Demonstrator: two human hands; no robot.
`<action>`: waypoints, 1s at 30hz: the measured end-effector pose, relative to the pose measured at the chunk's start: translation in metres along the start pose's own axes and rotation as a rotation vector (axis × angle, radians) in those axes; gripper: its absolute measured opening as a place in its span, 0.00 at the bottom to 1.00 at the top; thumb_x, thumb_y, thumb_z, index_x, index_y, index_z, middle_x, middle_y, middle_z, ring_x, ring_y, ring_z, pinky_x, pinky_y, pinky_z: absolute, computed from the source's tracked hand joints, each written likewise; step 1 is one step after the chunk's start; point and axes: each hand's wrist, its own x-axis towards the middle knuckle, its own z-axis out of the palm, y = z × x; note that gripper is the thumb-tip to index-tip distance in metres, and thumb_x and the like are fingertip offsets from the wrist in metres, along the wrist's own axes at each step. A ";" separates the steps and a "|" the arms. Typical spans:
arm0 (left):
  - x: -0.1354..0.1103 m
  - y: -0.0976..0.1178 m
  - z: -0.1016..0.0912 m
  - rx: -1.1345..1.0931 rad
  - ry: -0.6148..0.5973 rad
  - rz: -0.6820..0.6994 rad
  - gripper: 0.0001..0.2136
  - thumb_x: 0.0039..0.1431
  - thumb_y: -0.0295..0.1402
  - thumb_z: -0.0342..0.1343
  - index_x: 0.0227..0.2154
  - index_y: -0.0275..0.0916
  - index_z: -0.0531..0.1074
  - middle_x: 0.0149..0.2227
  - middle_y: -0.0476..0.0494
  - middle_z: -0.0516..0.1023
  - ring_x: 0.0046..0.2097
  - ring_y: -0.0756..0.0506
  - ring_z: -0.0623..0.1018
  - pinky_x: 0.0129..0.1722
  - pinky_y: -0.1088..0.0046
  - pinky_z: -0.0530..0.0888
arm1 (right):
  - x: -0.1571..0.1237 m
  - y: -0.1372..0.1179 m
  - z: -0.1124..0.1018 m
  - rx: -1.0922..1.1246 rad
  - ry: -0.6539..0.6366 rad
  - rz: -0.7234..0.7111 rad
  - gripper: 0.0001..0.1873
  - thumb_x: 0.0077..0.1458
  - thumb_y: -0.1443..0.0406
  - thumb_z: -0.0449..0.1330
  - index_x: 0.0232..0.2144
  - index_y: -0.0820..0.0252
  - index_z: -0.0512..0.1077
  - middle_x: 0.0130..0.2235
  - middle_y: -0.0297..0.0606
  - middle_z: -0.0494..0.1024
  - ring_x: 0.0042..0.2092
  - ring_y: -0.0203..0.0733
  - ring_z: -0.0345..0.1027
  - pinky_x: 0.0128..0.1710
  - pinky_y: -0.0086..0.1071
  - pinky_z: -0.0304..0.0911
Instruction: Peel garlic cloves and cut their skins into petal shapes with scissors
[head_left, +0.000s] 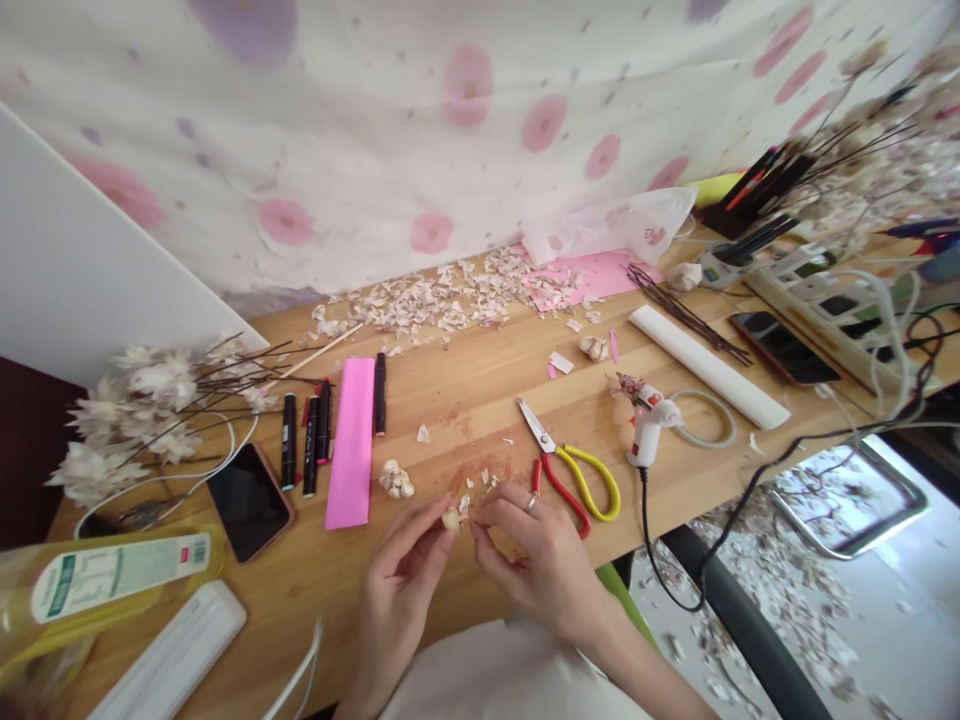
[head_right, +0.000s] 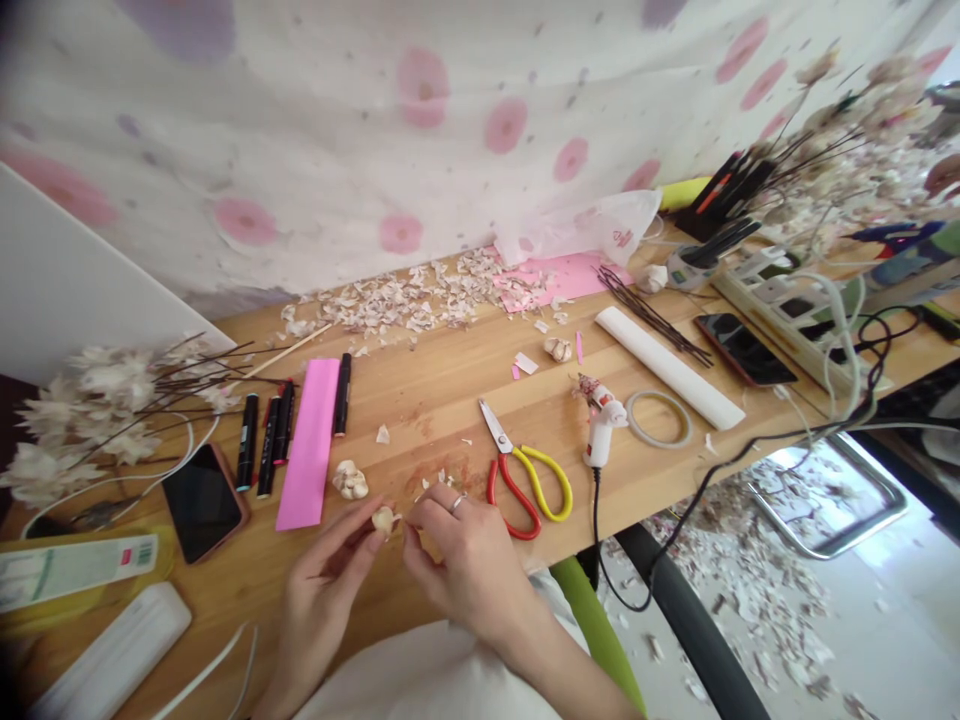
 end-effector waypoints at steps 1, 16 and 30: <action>-0.001 0.000 0.001 -0.011 0.000 -0.027 0.12 0.55 0.38 0.66 0.41 0.43 0.83 0.46 0.40 0.84 0.47 0.41 0.83 0.45 0.72 0.80 | 0.000 0.000 0.000 0.000 0.006 0.002 0.08 0.59 0.73 0.54 0.32 0.61 0.72 0.32 0.41 0.76 0.32 0.41 0.72 0.32 0.31 0.66; 0.000 -0.012 -0.002 -0.325 -0.029 -0.296 0.17 0.52 0.42 0.68 0.42 0.39 0.80 0.43 0.38 0.85 0.43 0.43 0.84 0.47 0.70 0.79 | 0.000 0.009 -0.009 0.012 0.107 0.044 0.06 0.61 0.72 0.55 0.33 0.58 0.69 0.32 0.36 0.73 0.33 0.39 0.70 0.33 0.31 0.64; 0.002 -0.005 -0.003 -0.074 -0.044 -0.116 0.13 0.54 0.41 0.66 0.41 0.43 0.82 0.48 0.40 0.82 0.50 0.40 0.81 0.49 0.69 0.78 | 0.000 0.007 -0.003 0.107 0.055 0.107 0.12 0.63 0.71 0.56 0.45 0.56 0.75 0.37 0.39 0.81 0.37 0.43 0.76 0.37 0.33 0.68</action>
